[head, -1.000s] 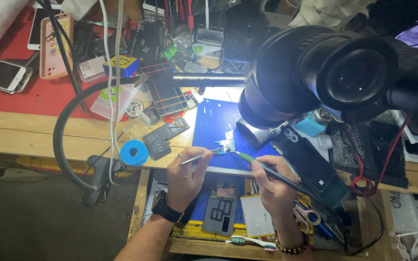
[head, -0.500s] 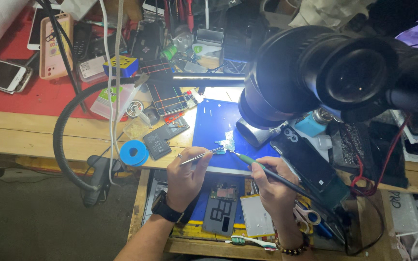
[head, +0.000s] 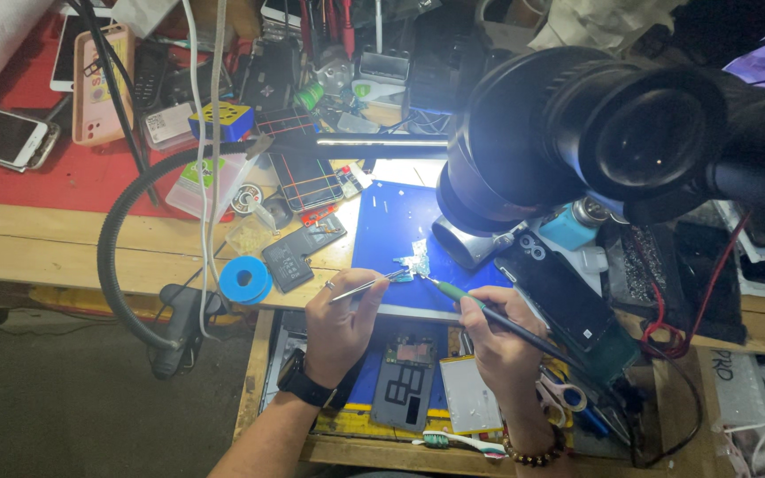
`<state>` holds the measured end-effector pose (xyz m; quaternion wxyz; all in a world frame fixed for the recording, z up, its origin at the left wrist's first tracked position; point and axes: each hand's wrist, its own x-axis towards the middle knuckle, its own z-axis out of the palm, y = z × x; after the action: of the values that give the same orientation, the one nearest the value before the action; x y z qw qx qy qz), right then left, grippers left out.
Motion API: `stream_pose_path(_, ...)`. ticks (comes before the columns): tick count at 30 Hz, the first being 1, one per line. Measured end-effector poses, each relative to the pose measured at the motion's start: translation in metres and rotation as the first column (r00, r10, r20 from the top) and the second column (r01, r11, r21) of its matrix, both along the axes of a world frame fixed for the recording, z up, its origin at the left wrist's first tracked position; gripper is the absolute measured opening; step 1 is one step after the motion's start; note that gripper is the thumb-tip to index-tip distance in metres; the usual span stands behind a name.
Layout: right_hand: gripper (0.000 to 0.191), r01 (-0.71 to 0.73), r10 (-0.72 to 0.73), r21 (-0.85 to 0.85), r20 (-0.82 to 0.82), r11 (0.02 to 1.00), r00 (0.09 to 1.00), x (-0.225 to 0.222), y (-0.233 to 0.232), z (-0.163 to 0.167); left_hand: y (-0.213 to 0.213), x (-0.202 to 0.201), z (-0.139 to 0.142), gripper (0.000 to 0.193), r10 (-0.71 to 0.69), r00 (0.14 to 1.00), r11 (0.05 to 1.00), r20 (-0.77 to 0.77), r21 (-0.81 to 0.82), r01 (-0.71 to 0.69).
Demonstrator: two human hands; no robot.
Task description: The person uses a soldering iron and tweezers to work on a small circuit board under a microscope. They repeatedly heat and adjust tiny components on the board while holding it steady with their left hand.
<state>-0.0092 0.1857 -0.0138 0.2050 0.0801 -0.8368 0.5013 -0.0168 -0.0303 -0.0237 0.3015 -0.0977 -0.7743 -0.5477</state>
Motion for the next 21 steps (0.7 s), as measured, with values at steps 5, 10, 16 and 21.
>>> stream_pose_path(5,0.019,-0.006,0.006,-0.027,0.009,1.0,1.0,-0.0015,-0.0016,0.0004,-0.0002,-0.0004,-0.0007,0.012,-0.012,1.0,1.0,0.008,0.003,0.012)
stream_pose_path(10,0.017,0.009,-0.009,-0.003,-0.016,1.0,1.0,-0.0004,-0.0037,0.0021,-0.0005,0.0001,-0.0005,0.011,-0.016,1.0,1.0,0.007,0.012,0.016)
stream_pose_path(16,0.017,0.003,-0.003,-0.027,-0.009,1.0,1.0,-0.001,-0.0046,0.0009,-0.001,0.0007,0.0,0.011,-0.017,1.0,1.0,0.003,0.01,0.017)
stream_pose_path(21,0.017,-0.004,0.004,0.001,-0.045,1.0,0.999,-0.0016,-0.0037,0.0,-0.0005,0.0007,-0.0003,0.012,-0.018,1.0,1.0,0.012,0.016,0.018)
